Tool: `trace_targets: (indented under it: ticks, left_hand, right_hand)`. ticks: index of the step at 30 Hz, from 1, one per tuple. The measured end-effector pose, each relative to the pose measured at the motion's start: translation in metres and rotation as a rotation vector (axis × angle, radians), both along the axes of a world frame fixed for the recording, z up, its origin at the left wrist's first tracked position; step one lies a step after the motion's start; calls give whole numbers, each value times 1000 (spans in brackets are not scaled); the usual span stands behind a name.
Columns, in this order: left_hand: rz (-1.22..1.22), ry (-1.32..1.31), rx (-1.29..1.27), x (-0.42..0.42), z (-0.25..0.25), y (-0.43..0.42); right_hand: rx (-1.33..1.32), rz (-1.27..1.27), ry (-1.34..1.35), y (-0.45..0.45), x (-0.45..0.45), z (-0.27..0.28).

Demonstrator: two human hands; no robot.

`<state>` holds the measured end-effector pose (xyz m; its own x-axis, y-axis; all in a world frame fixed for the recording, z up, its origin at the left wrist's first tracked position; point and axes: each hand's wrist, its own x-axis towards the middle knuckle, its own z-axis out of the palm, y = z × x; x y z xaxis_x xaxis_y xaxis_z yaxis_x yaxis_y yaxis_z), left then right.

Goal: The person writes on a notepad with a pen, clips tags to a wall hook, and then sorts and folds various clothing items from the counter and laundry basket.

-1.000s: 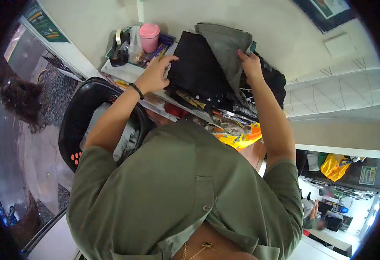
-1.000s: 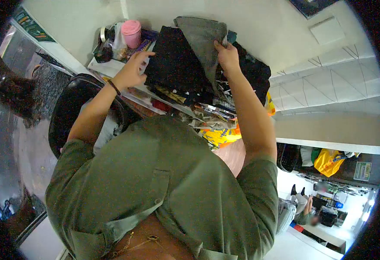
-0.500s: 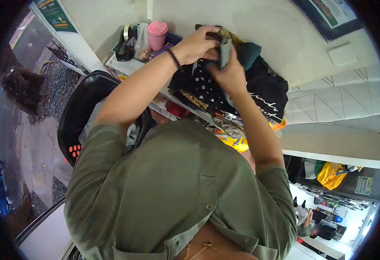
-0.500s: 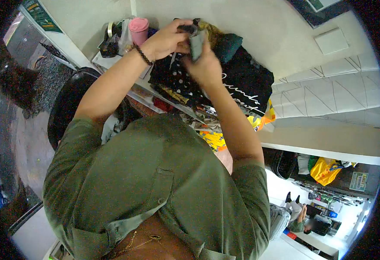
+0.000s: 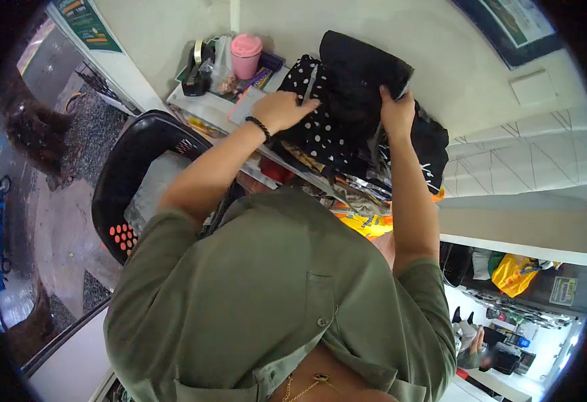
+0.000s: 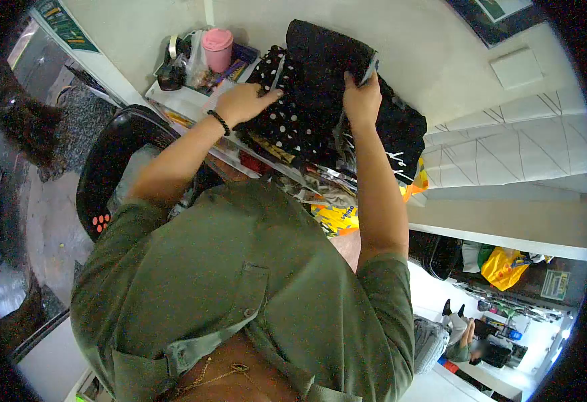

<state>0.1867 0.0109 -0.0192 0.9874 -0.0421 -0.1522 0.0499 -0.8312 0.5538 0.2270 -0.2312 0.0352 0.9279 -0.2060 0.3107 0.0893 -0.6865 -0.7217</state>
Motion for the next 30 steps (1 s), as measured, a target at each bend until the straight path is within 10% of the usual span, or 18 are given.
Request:
trace_targets:
  ticks: [8,10,13,15,23,30]
  left_hand:
    - [-378,-299,-9,55,-75,-26]
    - [-588,-108,-411,55,-49,-5]
    - [38,596,-1394,49,-10,-20]
    - [-180,458,-1458,47,-9,-21]
    - [-775,-360,-32,25,-16,61]
    - [-693,-468,73,19,-22,58]
  right_hand:
    - [-361,438,51,35,-37,-7]
    - [-417,492,-14,49,-49,-11]
    - [-523,345,-135,58,-53,-27]
    - [-563,251,-61,57,-39,-33]
    - [-251,176,10,30,-20,-9]
    - [-375,291,58,32,-19,-24]
